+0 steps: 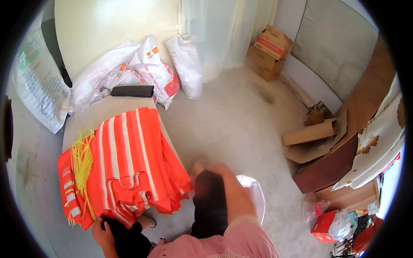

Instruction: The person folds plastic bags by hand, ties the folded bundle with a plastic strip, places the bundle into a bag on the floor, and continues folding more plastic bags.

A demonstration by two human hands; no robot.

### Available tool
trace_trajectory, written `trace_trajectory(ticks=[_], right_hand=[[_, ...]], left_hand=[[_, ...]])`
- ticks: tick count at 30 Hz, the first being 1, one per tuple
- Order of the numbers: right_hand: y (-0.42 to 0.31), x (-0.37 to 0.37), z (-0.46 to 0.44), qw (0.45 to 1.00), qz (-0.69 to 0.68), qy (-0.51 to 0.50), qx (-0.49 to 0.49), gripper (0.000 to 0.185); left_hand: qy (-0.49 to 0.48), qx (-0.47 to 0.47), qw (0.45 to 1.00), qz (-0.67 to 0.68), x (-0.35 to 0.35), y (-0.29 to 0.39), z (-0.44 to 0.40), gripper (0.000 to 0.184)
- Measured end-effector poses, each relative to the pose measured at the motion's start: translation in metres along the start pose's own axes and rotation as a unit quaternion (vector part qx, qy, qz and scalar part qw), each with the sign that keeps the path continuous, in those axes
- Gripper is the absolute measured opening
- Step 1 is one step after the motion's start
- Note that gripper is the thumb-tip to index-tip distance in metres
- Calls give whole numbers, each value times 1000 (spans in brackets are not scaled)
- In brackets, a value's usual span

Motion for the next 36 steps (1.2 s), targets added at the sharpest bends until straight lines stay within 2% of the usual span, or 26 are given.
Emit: trace_trajectory(ticks=[5,8,11,14,17,20,26,29,36], right_hand=[[-40,-13,12,998,-4,68,-10,44],[-37,-8,8,994,16,112,-4,42],[-47,-14,9,997,65,42,29,49],[-46,-6,4,998,53,22,26,47],[-18,23,-23,998,42,16,-38,46],[-14,33,-33,998,50,-12,-34,48],[-27,24,-23,998,43,-19,-38,49],[-32,23,-25,996,81,1,-37,49],[-75,-14,2,992,92,56,-61,39]], left_hand=[[-1,3,1000,-7,-1,2,-1,26],[-2,1,1000,-15,-1,6,-2,26],[-17,-9,1000,-8,-5,11,-2,27],[-24,-17,1000,-8,-6,15,-4,27],[-11,6,1000,-10,-2,11,-3,27],[-7,9,1000,-9,0,13,-4,27],[-15,6,1000,-13,-2,14,-5,28],[-19,5,1000,-9,-3,15,-7,28],[1,31,1000,-2,0,14,-5,30]])
Point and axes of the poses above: each hand's wrist, its own z-axis away from the middle knuckle, its own x-axis out of the palm, y = z × x, the point moved 1 cm from there along -z, towards the middle knuckle, and after that the axes turned 4 degrees about y, right-handed, at the moved point
